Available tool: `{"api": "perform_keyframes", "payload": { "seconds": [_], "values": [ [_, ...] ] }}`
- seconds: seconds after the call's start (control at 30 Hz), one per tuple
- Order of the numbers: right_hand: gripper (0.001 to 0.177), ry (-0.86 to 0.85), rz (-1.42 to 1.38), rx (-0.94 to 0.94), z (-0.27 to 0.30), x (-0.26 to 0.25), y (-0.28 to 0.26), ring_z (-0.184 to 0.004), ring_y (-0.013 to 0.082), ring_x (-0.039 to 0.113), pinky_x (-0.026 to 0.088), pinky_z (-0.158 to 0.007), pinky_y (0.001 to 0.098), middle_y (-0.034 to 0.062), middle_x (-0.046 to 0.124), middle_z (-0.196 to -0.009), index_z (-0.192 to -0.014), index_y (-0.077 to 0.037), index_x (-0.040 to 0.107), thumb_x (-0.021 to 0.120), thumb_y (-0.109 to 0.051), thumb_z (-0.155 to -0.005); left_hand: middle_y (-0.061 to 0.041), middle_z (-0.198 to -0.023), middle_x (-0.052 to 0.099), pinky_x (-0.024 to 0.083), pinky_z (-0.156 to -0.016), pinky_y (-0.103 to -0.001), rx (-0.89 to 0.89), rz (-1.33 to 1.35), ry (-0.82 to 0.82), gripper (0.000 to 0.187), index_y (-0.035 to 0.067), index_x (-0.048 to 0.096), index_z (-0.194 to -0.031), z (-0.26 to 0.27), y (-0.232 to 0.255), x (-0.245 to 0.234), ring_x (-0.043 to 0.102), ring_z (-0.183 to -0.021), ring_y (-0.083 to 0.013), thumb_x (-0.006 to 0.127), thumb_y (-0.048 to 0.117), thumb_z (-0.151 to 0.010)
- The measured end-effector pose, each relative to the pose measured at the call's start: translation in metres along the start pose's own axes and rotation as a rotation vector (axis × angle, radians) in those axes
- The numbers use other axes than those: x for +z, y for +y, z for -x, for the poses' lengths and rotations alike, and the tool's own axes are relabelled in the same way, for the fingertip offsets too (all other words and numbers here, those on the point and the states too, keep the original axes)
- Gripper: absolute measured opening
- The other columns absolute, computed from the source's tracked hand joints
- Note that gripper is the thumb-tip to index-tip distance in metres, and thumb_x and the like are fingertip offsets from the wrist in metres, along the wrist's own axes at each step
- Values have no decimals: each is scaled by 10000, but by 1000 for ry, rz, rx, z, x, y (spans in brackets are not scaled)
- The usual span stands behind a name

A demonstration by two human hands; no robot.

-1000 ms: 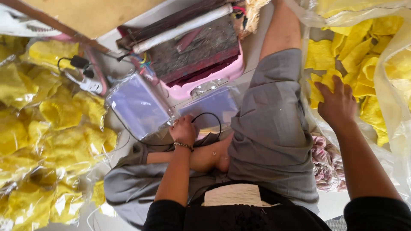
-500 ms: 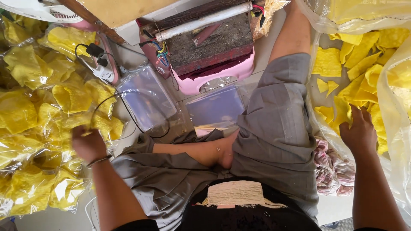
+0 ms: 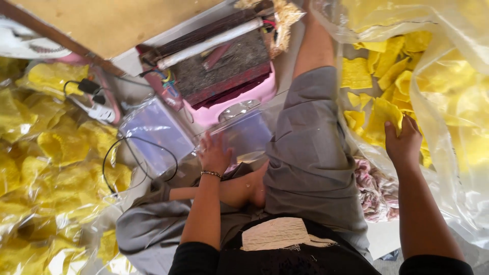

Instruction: Manually packaging individual yellow food items into small plastic bags while sitting on the floor.

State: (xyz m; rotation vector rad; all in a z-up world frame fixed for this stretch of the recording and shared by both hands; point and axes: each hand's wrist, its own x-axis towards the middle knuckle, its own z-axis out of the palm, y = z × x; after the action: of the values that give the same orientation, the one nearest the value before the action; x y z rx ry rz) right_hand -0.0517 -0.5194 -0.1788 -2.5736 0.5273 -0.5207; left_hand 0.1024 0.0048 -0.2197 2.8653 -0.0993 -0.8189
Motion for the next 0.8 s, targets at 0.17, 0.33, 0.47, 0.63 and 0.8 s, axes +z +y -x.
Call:
{"api": "perform_keyframes", "payload": {
  "seconds": [0.17,0.33,0.47,0.63,0.8],
  "values": [
    [474,124,-424,457,-4,-38,-51,-1114,301,572,494,-839,409,113,496,-1396,-1439,-2,500,511,-304,-1074,20,-1733,-40,51,-1161,-772,-97,-42,-158,742,170,86,-1634,18,10,-11,-65,-1588,-315,392,409,-1002],
    [549,305,-954,703,4,-36,-59,-1237,248,644,651,-950,379,76,614,-1285,-1378,-78,512,572,-473,-1002,-60,-1437,612,629,-863,-389,369,348,818,418,12,667,-1352,31,-16,16,634,-1236,-252,615,63,-941],
    [452,123,-405,427,20,-22,-64,-1036,328,659,526,-790,391,178,662,-1146,-1363,-45,591,620,-352,-1033,-32,-1355,543,571,-849,-285,154,1042,772,526,81,546,-1437,72,4,-34,614,-1098,-165,627,-21,-928],
    [374,-2,-1461,576,17,30,-113,-1193,308,689,555,-1033,573,135,675,-1338,-1404,-100,571,582,-194,-1043,-228,-984,747,625,-719,-357,7,1407,521,298,-6,652,-1263,95,0,-61,751,-807,-236,682,39,-971],
    [393,-210,-1491,580,23,26,-205,-1190,370,669,522,-1022,637,175,665,-1316,-1372,-65,599,625,-142,-987,-167,-830,783,612,-637,-319,237,1180,518,236,71,678,-1189,136,23,-97,769,-641,-199,621,20,-966]
  ]
}}
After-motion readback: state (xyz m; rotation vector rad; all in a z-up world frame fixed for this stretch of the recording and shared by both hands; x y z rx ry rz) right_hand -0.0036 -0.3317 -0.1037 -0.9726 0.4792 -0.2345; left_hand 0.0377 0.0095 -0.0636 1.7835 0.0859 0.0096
